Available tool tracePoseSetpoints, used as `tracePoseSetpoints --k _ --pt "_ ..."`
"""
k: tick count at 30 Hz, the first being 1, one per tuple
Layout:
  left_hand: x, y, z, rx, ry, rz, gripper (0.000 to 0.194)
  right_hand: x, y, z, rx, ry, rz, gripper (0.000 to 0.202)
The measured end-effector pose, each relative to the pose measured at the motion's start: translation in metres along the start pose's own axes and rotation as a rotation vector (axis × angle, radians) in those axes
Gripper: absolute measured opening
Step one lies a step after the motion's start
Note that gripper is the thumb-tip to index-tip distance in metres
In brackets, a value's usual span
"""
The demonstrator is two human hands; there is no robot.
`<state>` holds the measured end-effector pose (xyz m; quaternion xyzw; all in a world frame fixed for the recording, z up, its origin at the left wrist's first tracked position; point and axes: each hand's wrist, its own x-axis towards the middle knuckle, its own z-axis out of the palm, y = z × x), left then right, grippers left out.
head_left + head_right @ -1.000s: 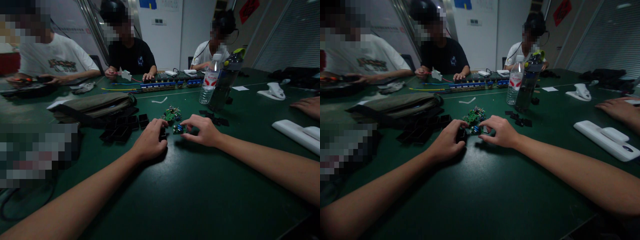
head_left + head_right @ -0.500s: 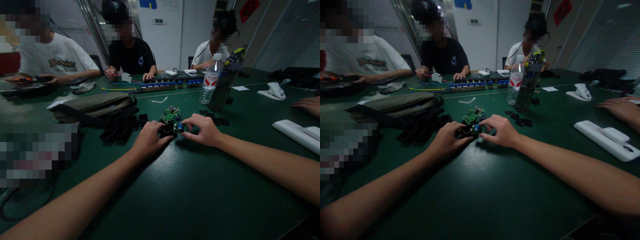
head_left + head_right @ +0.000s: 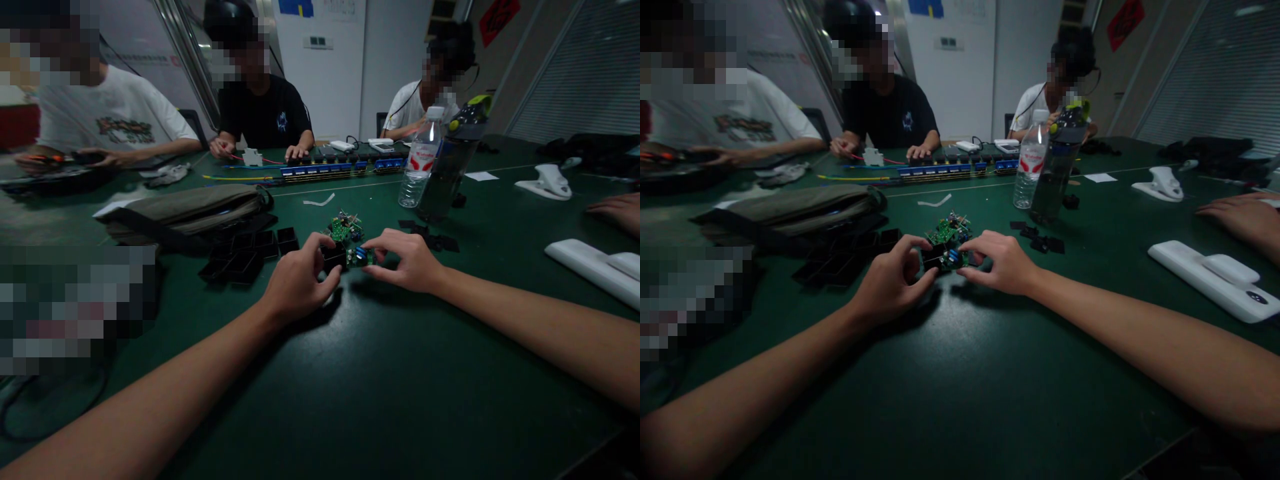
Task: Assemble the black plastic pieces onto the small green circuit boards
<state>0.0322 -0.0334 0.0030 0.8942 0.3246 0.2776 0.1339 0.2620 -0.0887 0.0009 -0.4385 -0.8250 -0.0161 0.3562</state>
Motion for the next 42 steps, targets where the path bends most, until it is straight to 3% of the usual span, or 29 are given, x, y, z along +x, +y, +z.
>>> tracePoseSetpoints --k 4,15,18,24,33,42 --pt "-0.0003 0.0016 -0.0018 -0.008 -0.087 0.13 0.035 -0.0007 0.0004 -0.0002 0.025 -0.007 -0.054 0.035" --pt "0.0014 -0.0007 0.0022 0.067 -0.152 0.115 0.041 -0.0009 0.002 0.0026 0.028 0.039 -0.213 0.033" --pt "0.0008 -0.0018 0.0028 0.082 -0.166 0.151 0.035 -0.0007 0.0022 0.0027 0.045 0.024 -0.229 0.033" --pt "0.0011 -0.0014 0.0013 0.083 -0.189 0.162 0.024 -0.0014 0.003 0.0037 0.061 0.002 -0.202 0.034" --pt "0.0021 -0.0005 -0.0004 0.11 -0.231 0.185 0.032 -0.0028 0.0067 0.0046 0.078 -0.087 -0.102 0.035" --pt "0.0049 -0.0023 0.0016 0.21 -0.27 0.197 0.041 -0.0022 0.0081 0.009 0.064 -0.107 -0.122 0.031"
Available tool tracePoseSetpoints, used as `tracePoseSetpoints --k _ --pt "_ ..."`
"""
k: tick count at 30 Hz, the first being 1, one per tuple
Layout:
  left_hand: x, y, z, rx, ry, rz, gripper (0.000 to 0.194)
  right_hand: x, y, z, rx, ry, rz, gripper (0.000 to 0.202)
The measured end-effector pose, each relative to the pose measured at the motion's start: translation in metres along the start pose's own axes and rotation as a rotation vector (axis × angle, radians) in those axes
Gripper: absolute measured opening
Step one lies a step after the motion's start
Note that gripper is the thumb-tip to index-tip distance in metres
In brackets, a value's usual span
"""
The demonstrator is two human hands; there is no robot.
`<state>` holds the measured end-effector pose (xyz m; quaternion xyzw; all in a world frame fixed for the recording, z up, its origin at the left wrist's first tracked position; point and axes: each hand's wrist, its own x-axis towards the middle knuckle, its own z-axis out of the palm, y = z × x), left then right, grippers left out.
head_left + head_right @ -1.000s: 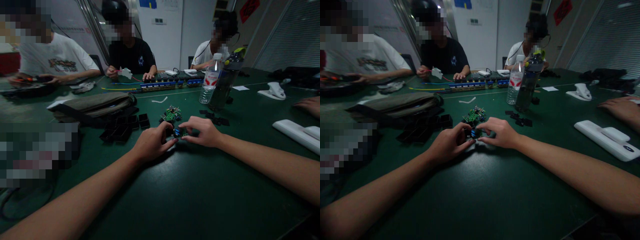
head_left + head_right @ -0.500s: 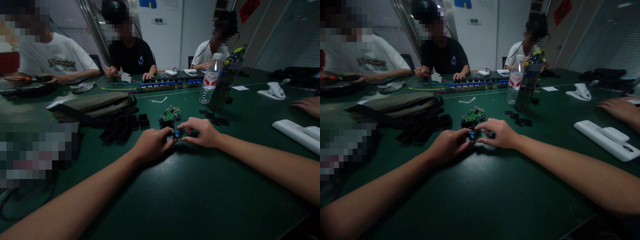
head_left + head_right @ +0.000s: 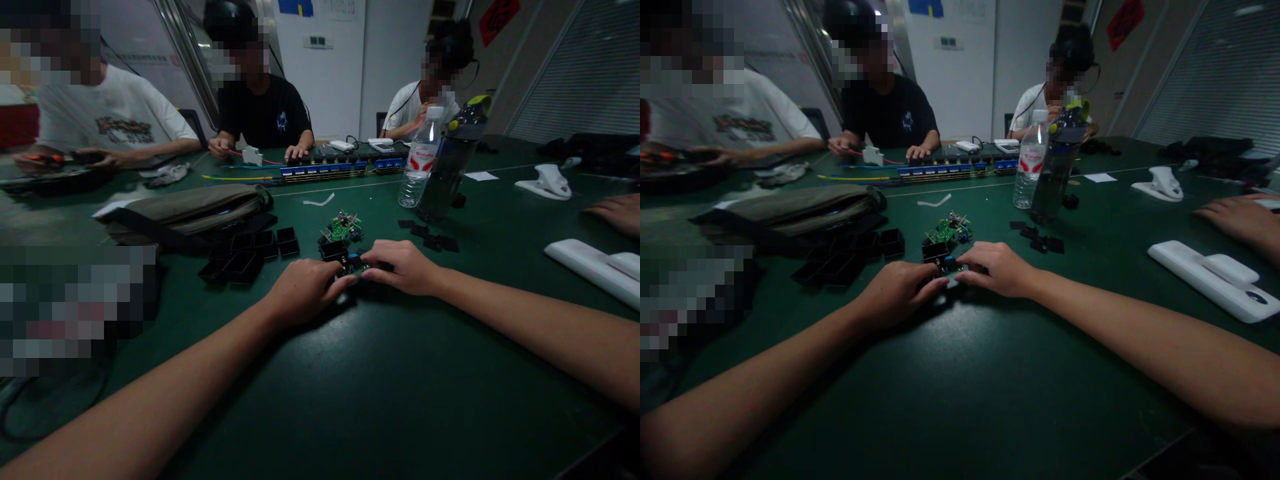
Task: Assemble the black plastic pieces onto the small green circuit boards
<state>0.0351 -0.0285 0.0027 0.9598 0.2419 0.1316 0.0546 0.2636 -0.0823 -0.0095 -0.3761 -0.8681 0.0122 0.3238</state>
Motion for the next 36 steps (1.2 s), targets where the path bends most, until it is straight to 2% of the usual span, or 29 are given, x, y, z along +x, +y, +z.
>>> tracePoseSetpoints --k 8,15,23,27,31,36 --pt "0.0 0.0 0.001 0.006 0.036 0.028 0.042 0.002 -0.003 -0.003 0.028 -0.011 -0.042 0.032" --pt "0.0 0.001 -0.001 -0.084 0.039 0.029 0.045 0.002 -0.006 -0.006 0.053 -0.036 -0.035 0.029" --pt "-0.001 0.002 -0.003 -0.135 0.019 0.014 0.049 0.003 -0.006 -0.005 0.034 0.0 -0.04 0.015" --pt "0.0 0.002 -0.003 -0.135 0.009 -0.014 0.049 0.002 -0.003 -0.003 -0.002 -0.001 0.018 0.017" --pt "0.0 0.002 -0.003 -0.136 -0.001 -0.018 0.05 0.002 0.0 0.0 -0.042 -0.07 0.106 0.021" --pt "0.001 0.002 -0.003 -0.146 -0.009 -0.023 0.05 -0.001 0.005 0.004 -0.188 -0.059 0.281 0.019"
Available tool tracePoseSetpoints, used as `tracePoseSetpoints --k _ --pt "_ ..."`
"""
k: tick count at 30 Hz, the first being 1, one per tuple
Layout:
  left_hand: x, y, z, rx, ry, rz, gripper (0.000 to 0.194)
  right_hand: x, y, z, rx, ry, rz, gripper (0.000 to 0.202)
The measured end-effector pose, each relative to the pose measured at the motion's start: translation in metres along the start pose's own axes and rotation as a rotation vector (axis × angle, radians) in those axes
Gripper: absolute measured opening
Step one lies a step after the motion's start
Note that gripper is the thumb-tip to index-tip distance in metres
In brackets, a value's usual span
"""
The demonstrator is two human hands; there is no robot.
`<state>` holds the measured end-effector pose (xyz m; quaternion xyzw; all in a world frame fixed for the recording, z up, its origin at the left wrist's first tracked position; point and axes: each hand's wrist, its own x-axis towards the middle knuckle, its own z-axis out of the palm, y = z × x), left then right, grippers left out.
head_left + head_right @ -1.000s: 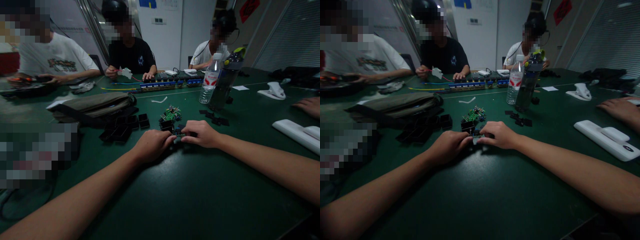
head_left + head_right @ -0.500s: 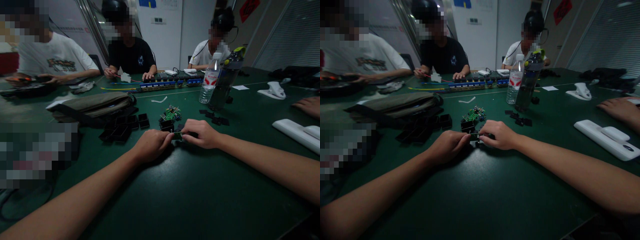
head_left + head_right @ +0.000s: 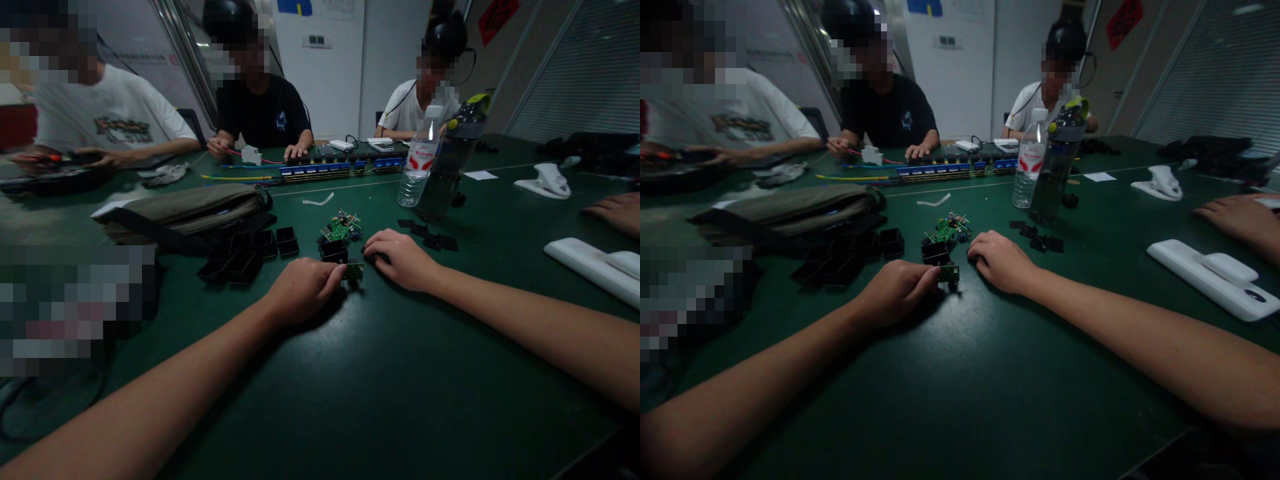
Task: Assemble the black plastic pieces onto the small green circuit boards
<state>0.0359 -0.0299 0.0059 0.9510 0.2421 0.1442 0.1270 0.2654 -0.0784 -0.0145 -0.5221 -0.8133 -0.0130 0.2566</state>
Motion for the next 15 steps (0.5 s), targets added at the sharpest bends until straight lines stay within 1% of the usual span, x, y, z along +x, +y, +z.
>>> tracePoseSetpoints --k 3,5,6,8,10,13,15 --pt "0.0 0.001 0.0 -0.004 -0.001 0.0 0.05 0.0 0.003 0.0 -0.093 0.035 0.143 0.017" --pt "0.0 0.001 -0.001 -0.008 0.001 0.004 0.05 0.0 0.004 -0.003 -0.108 0.051 0.189 0.016" --pt "-0.001 0.001 -0.001 -0.009 0.003 0.006 0.05 0.001 0.003 -0.004 -0.1 0.068 0.187 0.016" --pt "-0.001 0.0 -0.001 -0.011 0.007 0.009 0.05 0.001 0.0 -0.007 -0.043 0.115 0.122 0.017" --pt "-0.001 -0.001 0.0 -0.01 0.014 0.012 0.049 0.001 -0.004 -0.01 0.056 0.144 -0.004 0.017" --pt "-0.001 -0.001 0.0 -0.012 0.023 0.016 0.05 -0.001 -0.009 -0.011 0.191 0.102 -0.208 0.015" --pt "-0.001 -0.001 0.0 -0.013 0.022 0.015 0.05 -0.002 -0.011 -0.01 0.22 0.069 -0.269 0.016"
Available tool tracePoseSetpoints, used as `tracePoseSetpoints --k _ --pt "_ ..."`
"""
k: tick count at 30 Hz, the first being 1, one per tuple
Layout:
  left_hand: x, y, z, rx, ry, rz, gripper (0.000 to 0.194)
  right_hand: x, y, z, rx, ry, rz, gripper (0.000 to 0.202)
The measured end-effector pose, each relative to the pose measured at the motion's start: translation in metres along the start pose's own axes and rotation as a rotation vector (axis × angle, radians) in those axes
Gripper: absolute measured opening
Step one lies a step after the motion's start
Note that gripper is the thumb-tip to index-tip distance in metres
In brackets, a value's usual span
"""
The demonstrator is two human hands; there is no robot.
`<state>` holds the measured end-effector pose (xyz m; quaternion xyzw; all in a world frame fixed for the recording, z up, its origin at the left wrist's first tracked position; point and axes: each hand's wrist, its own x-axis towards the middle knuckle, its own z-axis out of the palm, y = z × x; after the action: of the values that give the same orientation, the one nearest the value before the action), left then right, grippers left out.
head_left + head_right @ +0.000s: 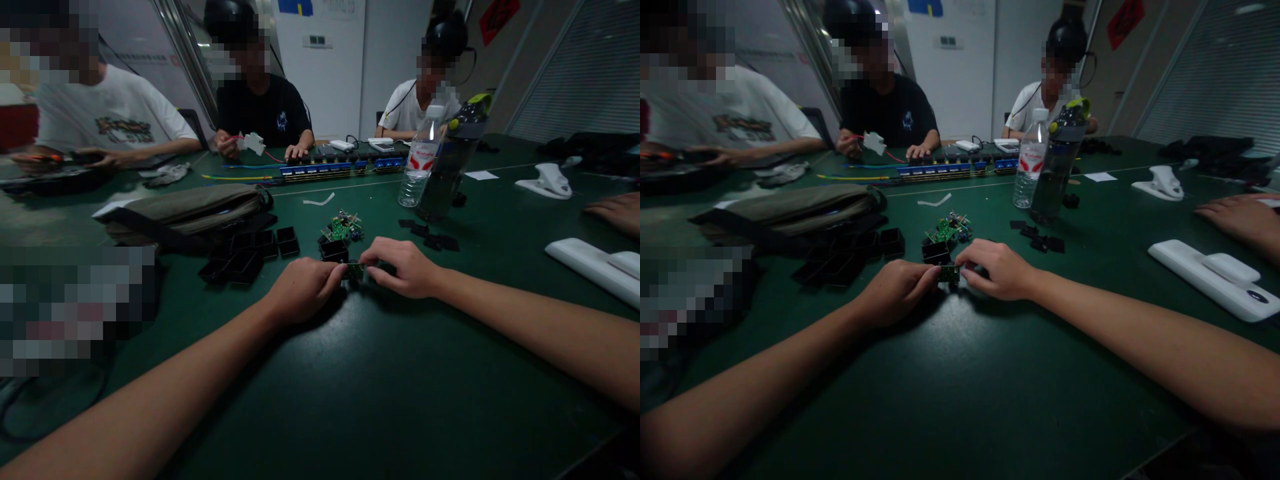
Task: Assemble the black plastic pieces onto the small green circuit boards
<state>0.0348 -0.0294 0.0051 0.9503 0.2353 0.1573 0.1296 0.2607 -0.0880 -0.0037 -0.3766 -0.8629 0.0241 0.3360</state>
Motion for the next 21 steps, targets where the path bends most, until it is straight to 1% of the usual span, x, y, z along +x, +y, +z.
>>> tracePoseSetpoints --k 4,10,14,17,21 --pt "0.0011 0.0001 -0.0001 -0.003 -0.011 -0.005 0.049 -0.0008 0.0005 0.0008 -0.01 -0.025 0.001 0.019" --pt "0.0015 -0.0003 0.0 -0.002 -0.022 -0.004 0.05 0.0002 0.0009 0.0002 -0.025 -0.069 0.013 0.017" --pt "0.0007 -0.0005 -0.0009 -0.03 -0.026 0.007 0.048 -0.0001 0.0006 0.0005 -0.027 -0.07 0.027 0.017" --pt "-0.0002 -0.0002 -0.002 -0.049 -0.025 0.013 0.043 -0.0008 0.0011 0.0009 -0.04 -0.04 0.049 0.018" --pt "-0.001 0.0006 -0.0027 -0.034 -0.022 0.011 0.031 -0.001 0.0019 0.0015 -0.041 -0.012 0.059 0.019"
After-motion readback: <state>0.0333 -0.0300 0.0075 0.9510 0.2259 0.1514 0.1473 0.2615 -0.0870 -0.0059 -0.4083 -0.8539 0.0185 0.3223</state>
